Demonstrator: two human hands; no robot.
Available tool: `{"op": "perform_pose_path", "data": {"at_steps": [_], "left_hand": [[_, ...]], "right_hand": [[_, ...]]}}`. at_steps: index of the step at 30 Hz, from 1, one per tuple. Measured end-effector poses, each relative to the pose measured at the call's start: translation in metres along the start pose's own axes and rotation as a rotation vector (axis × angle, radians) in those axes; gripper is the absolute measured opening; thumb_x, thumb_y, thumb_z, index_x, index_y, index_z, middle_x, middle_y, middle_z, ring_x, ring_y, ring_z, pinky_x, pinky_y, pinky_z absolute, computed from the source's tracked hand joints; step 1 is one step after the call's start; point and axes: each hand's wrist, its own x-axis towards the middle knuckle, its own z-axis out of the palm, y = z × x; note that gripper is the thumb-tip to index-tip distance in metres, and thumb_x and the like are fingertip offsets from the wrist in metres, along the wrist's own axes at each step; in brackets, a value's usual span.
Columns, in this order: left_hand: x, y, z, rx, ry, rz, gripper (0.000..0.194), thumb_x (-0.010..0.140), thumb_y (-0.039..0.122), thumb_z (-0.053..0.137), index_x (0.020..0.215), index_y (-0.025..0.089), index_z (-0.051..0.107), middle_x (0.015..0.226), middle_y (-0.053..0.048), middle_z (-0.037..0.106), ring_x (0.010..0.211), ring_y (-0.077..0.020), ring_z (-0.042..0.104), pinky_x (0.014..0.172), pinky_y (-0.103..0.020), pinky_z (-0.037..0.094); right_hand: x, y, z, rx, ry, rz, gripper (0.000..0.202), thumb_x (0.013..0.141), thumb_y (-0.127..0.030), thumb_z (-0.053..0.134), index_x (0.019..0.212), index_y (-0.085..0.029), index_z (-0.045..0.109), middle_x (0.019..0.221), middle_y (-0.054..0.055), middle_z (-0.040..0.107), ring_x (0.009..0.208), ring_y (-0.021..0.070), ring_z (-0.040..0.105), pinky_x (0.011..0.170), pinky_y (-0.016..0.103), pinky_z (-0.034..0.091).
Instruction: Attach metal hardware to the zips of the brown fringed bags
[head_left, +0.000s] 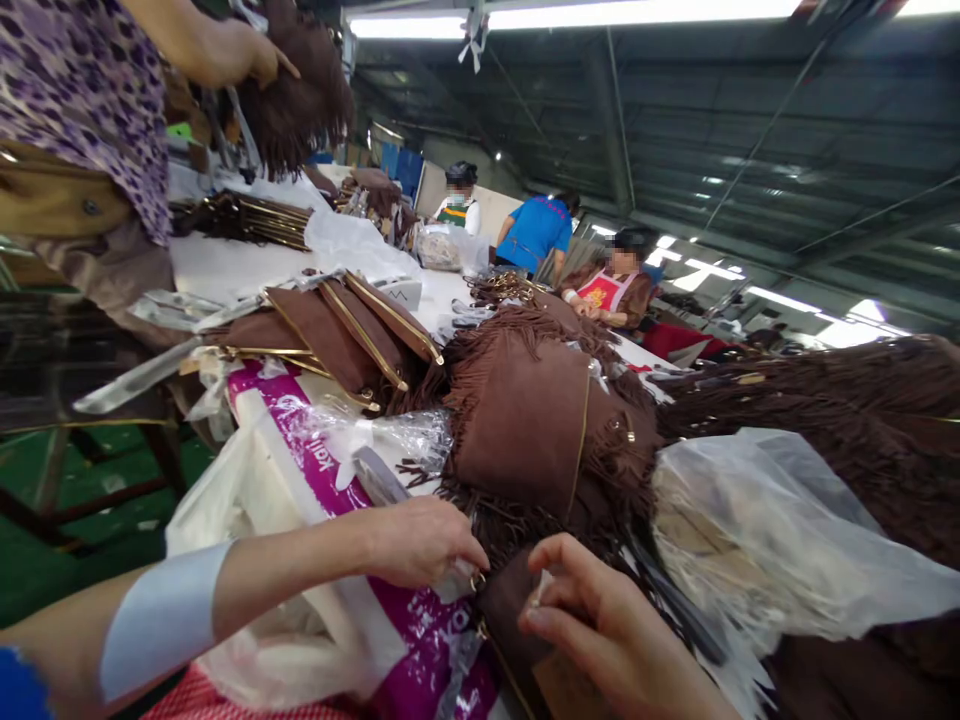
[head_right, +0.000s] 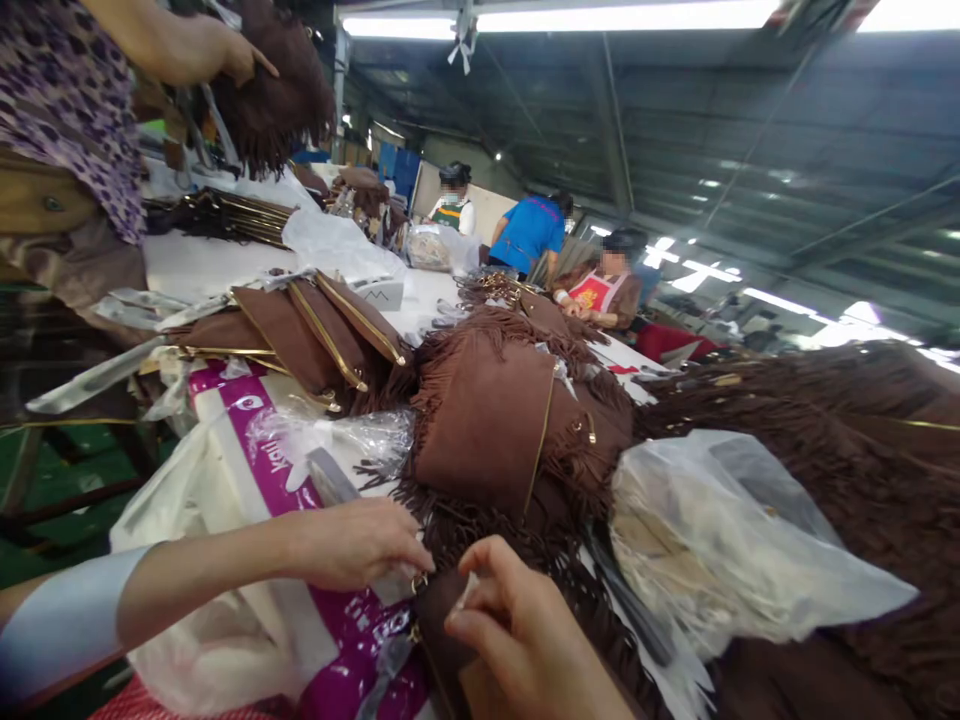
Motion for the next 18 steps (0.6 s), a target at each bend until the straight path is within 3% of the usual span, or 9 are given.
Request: {"op": "perform_pose_path", "data": {"at_steps": [2, 4, 8, 13, 18], "left_hand": [[0.002, 0.002, 0.001, 0.030, -0.002, -0.024, 0.025, 0.087, 0.010, 0.054, 0.095, 0.023, 0.074, 0.086, -0.004, 0.072, 0.084, -0.0187, 0.065, 0.072, -0.025, 0.044], [0.002, 0.005, -0.001, 0.045, 0.009, -0.059, 0.019, 0.086, 0.013, 0.055, 0.085, 0.020, 0.073, 0.085, -0.005, 0.071, 0.083, -0.0194, 0.065, 0.071, -0.026, 0.045], [0.001, 0.012, -0.001, 0.050, 0.028, -0.076, 0.012, 0.079, 0.027, 0.068, 0.090, 0.022, 0.072, 0.086, -0.004, 0.071, 0.085, -0.0230, 0.065, 0.071, -0.030, 0.046], [0.004, 0.013, 0.009, 0.083, 0.076, -0.145, 0.008, 0.082, 0.024, 0.065, 0.084, 0.023, 0.072, 0.082, -0.003, 0.071, 0.083, -0.0234, 0.067, 0.067, -0.031, 0.046], [0.005, 0.012, 0.014, 0.088, 0.106, -0.135, 0.010, 0.084, 0.022, 0.063, 0.078, 0.020, 0.071, 0.081, -0.003, 0.070, 0.081, -0.0225, 0.067, 0.065, -0.030, 0.046]], "right_hand": [[0.005, 0.010, 0.002, -0.137, 0.011, -0.026, 0.006, 0.077, -0.026, 0.059, 0.074, -0.021, 0.057, 0.062, -0.005, 0.061, 0.061, 0.0143, 0.054, 0.056, 0.023, 0.037], [0.009, 0.021, 0.004, -0.227, -0.007, -0.060, 0.015, 0.083, -0.028, 0.056, 0.072, -0.021, 0.063, 0.068, -0.004, 0.064, 0.065, 0.0152, 0.057, 0.060, 0.023, 0.039], [0.014, 0.033, 0.008, -0.256, -0.039, -0.108, 0.025, 0.091, -0.032, 0.052, 0.082, -0.024, 0.074, 0.083, -0.001, 0.073, 0.078, 0.0187, 0.066, 0.072, 0.025, 0.045], [0.017, 0.034, 0.013, -0.300, 0.030, -0.055, 0.025, 0.083, -0.032, 0.060, 0.104, -0.024, 0.071, 0.086, 0.001, 0.073, 0.080, 0.0221, 0.067, 0.073, 0.028, 0.046], [0.016, 0.031, 0.015, -0.312, 0.025, -0.158, 0.014, 0.089, -0.030, 0.058, 0.085, -0.025, 0.070, 0.081, -0.001, 0.072, 0.077, 0.0193, 0.067, 0.070, 0.025, 0.046]]}}
